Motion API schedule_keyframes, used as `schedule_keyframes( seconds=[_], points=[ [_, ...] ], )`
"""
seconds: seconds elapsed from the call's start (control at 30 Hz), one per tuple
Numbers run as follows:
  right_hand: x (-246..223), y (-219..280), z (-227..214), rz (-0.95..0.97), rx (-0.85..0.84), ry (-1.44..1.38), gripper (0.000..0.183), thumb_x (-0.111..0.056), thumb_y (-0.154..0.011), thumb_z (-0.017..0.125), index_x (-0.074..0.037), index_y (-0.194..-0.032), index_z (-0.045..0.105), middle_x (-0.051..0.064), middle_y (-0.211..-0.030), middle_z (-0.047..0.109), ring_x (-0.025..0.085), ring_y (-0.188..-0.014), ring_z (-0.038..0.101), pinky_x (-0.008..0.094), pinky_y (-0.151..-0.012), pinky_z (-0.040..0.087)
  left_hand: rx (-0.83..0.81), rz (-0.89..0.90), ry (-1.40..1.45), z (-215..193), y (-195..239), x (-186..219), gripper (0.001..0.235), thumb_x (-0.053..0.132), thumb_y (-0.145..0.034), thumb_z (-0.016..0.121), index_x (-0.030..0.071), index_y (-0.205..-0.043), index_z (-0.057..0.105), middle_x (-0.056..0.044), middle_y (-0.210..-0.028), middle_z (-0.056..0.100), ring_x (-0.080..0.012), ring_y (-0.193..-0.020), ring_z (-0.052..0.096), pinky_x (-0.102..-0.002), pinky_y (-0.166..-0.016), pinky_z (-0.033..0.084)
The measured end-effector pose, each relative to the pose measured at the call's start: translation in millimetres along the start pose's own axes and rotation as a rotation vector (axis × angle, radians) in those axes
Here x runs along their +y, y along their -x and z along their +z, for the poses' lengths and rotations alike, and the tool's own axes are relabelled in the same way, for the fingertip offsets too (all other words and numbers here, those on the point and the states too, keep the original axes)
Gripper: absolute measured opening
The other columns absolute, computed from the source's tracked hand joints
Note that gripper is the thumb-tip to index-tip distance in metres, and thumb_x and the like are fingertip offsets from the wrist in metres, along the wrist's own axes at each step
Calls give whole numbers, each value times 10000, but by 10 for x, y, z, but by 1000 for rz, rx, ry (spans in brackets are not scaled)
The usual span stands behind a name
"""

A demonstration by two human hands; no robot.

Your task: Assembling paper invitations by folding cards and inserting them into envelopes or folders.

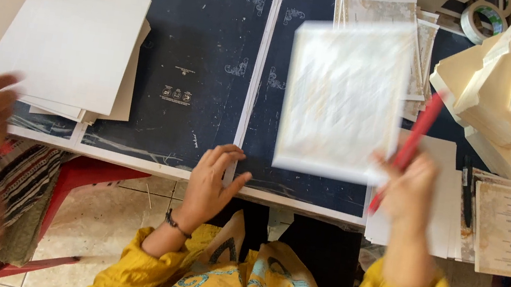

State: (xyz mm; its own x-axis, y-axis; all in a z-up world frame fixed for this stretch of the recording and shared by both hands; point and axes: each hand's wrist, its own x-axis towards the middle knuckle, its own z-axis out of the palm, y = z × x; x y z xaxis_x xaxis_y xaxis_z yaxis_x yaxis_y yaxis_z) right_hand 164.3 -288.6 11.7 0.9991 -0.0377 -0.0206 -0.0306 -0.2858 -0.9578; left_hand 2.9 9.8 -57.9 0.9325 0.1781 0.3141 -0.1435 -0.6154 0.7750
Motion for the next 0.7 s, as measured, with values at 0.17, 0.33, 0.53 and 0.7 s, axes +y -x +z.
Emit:
schedule_keyframes(
  seconds=[0.17, 0.33, 0.53, 0.7],
  points=[
    [141, -851, -402, -316, 193, 281, 315, -214, -1153, 814, -73, -996, 580, 19, -759, 448, 120, -486, 452, 298, -365, 378, -74, 89, -237, 43, 0, -21, 406, 332, -1064, 565, 25, -1327, 593, -158, -1380, 568, -330, -1232, 574, -466, -1023, 444],
    [273, -167, 175, -231, 49, 288, 129, -132, -986, 767, -120, -966, 640, 69, -1078, 753, 141, -709, 602, 289, -595, 430, -223, 111, -431, 27, -183, -214, 701, 533, -1049, 421, 37, -1539, 347, -177, -1638, 306, -365, -1534, 244, -503, -1257, 202],
    [705, 523, 447, -426, 22, 884, 403, -397, -989, 719, -97, -1259, 710, 118, -1017, 592, 342, -794, 657, 494, -612, 532, -531, -103, -752, -89, -1225, -524, 938, 729, -1008, 116, 64, -1654, -21, -161, -1729, -82, -313, -1593, -73, -539, -1265, -26],
    [792, 523, 396, -402, 190, 1068, 512, -497, -1041, 653, -58, -1306, 654, 82, -991, 609, 322, -748, 680, 489, -509, 522, -267, -276, -749, -161, -2277, -1280, 951, 730, -1015, 113, 40, -1663, 16, -201, -1728, -58, -361, -1602, -41, -540, -1281, -3]
  ],
)
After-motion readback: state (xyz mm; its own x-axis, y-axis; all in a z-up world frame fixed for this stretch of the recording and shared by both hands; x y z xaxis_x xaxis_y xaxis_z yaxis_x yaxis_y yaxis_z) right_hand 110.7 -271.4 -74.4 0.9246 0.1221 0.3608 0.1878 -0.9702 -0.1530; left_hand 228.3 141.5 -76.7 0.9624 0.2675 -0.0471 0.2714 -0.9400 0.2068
